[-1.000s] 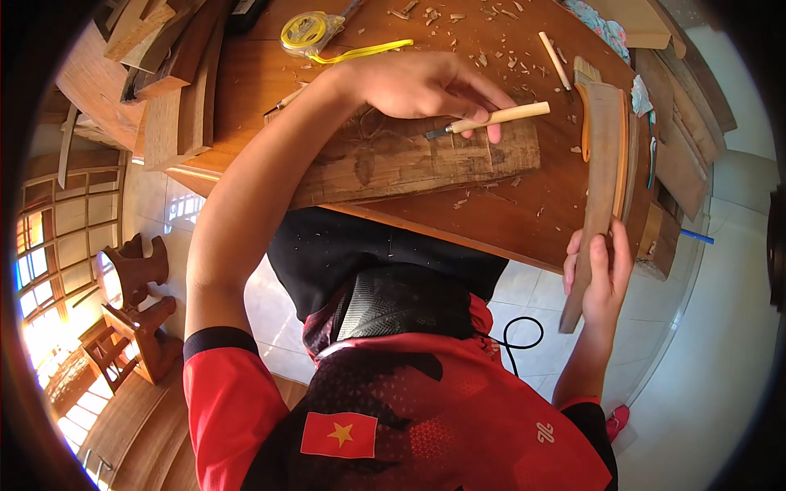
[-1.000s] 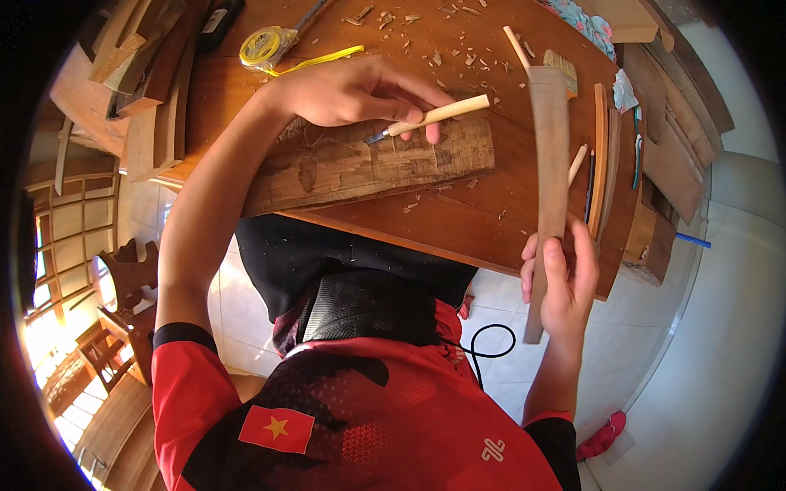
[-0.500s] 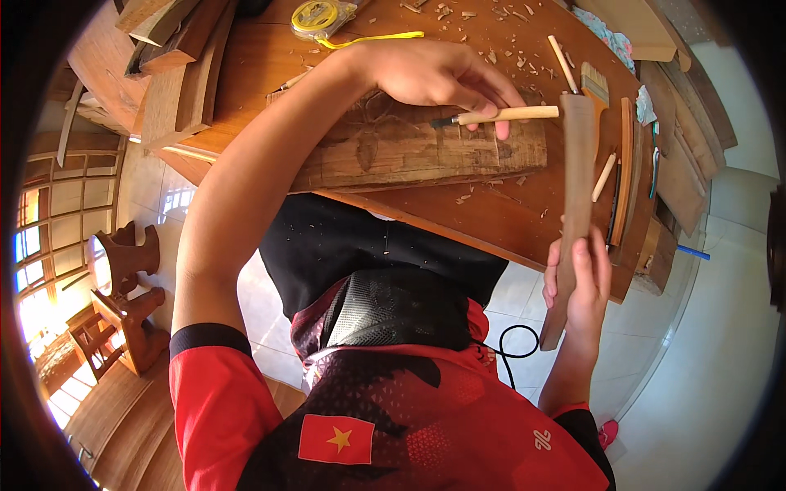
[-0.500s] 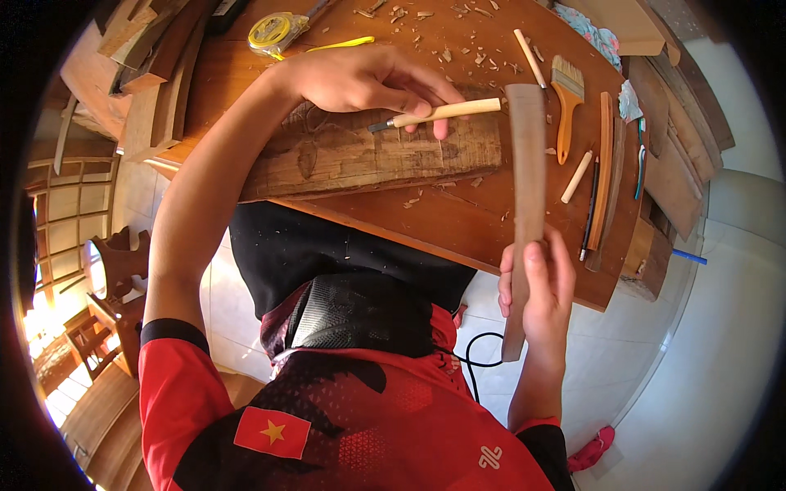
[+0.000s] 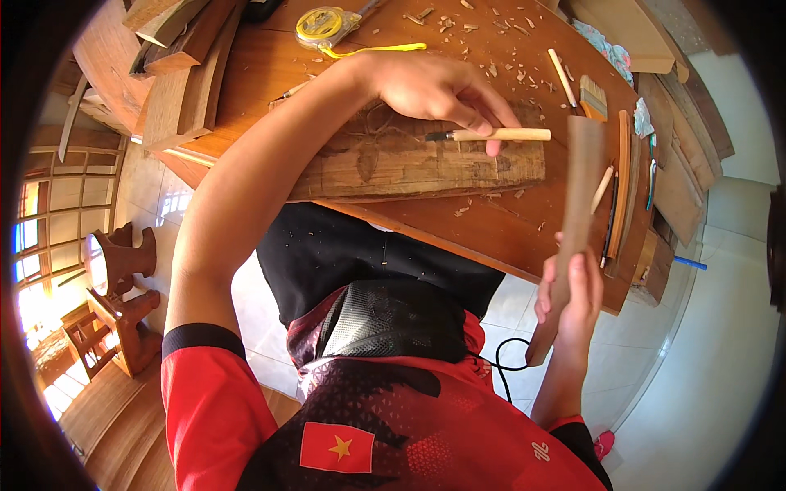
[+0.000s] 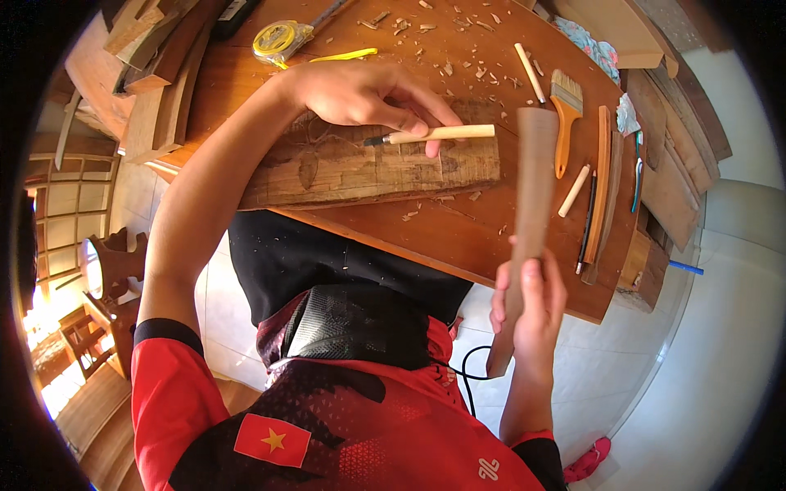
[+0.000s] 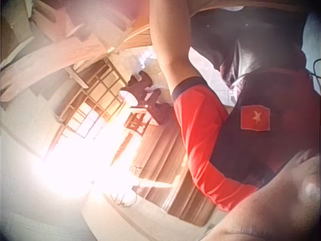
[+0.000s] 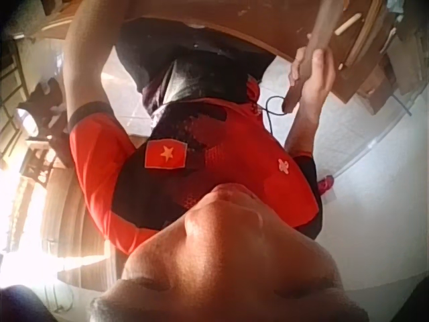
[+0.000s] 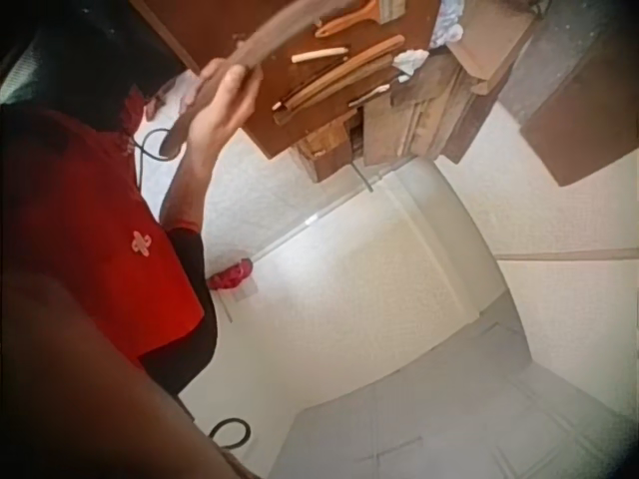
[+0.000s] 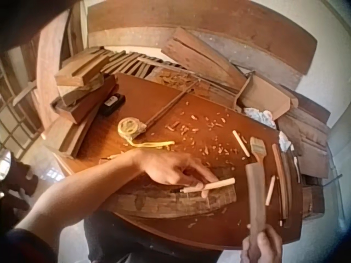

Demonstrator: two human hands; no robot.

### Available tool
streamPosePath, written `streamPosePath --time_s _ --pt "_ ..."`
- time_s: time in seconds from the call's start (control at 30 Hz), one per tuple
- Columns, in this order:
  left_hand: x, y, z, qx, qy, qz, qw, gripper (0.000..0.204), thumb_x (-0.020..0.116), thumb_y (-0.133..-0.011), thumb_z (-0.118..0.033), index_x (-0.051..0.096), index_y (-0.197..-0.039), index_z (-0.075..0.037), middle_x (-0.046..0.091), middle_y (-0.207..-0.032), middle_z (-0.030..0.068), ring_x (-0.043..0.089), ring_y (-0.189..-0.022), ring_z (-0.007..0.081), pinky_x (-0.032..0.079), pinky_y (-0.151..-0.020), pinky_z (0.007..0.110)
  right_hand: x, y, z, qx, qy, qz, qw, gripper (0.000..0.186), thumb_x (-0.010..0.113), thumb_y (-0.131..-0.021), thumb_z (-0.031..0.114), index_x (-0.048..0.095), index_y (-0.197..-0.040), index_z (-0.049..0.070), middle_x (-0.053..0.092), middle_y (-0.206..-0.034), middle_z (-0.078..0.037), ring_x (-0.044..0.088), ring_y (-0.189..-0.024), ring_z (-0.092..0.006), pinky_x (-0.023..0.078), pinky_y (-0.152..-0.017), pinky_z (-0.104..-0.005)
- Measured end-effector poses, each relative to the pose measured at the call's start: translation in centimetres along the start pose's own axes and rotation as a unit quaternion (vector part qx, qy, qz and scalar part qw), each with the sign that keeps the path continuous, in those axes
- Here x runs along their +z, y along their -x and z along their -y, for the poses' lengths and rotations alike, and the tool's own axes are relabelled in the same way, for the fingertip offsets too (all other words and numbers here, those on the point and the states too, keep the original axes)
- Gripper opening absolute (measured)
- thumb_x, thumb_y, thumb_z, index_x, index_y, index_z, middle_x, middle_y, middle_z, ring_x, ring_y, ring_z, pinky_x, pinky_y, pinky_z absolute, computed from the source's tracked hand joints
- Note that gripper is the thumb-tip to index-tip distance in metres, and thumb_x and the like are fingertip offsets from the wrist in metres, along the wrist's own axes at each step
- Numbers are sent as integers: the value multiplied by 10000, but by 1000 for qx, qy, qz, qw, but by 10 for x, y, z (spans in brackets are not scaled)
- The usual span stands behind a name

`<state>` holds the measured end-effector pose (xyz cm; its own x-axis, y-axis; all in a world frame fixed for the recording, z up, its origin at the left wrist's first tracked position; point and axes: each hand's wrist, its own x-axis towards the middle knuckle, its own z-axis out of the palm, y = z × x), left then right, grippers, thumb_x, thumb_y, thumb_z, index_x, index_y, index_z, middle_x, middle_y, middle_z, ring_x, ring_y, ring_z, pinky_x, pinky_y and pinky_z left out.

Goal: The person carves a floral design into a rectangular wooden block using a chisel and a wooden mallet. They periodically brush away wood shavings with a small brush to clear the work area. The person continues to chip away at the wood to refine the carved pattern.

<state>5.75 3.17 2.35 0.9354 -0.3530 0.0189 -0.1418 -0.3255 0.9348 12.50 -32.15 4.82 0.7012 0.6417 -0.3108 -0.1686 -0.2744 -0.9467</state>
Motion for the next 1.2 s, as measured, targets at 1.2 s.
streamPosePath --time_s 1.2 --pt "6 1 -2 -2 140 -26 990 399 555 -1079 -164 599 -1460 -52 729 -1118 39 596 -851 125 525 -800 289 -1 -2 8 -6 31 44 999 424 433 -1123 311 501 -1367 -29 560 -802 -70 491 -476 -103 406 -400 -264"
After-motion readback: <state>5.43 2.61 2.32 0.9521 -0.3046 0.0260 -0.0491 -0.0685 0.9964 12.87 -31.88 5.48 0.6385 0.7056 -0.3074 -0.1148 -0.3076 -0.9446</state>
